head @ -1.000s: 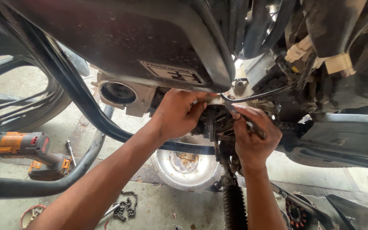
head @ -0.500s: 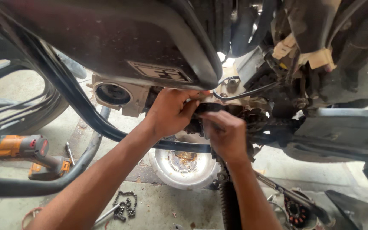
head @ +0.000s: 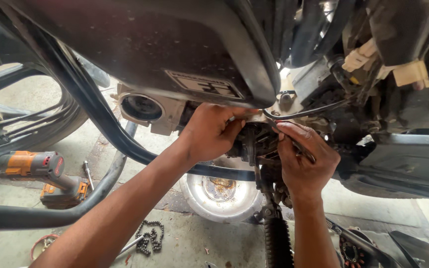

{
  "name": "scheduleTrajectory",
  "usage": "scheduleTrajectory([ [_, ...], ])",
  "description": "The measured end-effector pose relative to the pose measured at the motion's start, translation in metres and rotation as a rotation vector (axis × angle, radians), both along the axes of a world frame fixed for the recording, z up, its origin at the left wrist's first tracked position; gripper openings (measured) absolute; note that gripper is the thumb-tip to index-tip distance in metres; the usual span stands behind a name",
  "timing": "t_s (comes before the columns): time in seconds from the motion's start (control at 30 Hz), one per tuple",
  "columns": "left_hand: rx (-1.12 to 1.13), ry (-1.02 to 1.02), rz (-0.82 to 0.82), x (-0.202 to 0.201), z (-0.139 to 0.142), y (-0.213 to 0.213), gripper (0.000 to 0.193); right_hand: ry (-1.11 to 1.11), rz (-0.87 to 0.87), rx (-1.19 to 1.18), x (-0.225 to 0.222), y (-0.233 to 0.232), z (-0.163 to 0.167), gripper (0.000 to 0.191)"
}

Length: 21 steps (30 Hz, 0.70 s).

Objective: The person works under a motorcycle, using a wrench and a metal rod to adjust and tighten components near the engine and chain area. They wipe their hands with a red cloth and continue manipulating parts with both hands.

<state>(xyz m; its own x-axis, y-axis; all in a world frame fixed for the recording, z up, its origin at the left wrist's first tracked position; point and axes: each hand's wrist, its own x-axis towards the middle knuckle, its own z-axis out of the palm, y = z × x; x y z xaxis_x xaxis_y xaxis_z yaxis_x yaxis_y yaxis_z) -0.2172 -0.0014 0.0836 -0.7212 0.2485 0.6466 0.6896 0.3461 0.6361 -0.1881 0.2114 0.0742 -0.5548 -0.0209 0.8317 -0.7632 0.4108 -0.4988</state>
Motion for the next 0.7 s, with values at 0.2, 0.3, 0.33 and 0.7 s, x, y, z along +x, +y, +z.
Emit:
scheduleTrajectory([
  [0.2,-0.032,-0.081,0.012,0.0041,0.0067,0.001,0.036,0.024,-0.011,0.035,-0.0049,0.0002,-0.0024,0.021],
  [0.3,-0.022,-0.043,0.011,0.0038,0.0084,0.0015,0.035,0.018,-0.004,0.005,-0.0055,0.0,-0.0044,0.02],
  [0.33,-0.017,-0.036,0.013,0.004,0.0083,0.0011,0.035,0.016,0.007,-0.003,-0.0052,-0.0003,-0.0044,0.02],
  [0.7,-0.05,-0.065,-0.007,0.0038,0.0049,0.0002,0.035,0.08,-0.132,0.025,-0.0009,0.0004,-0.0038,0.018],
])
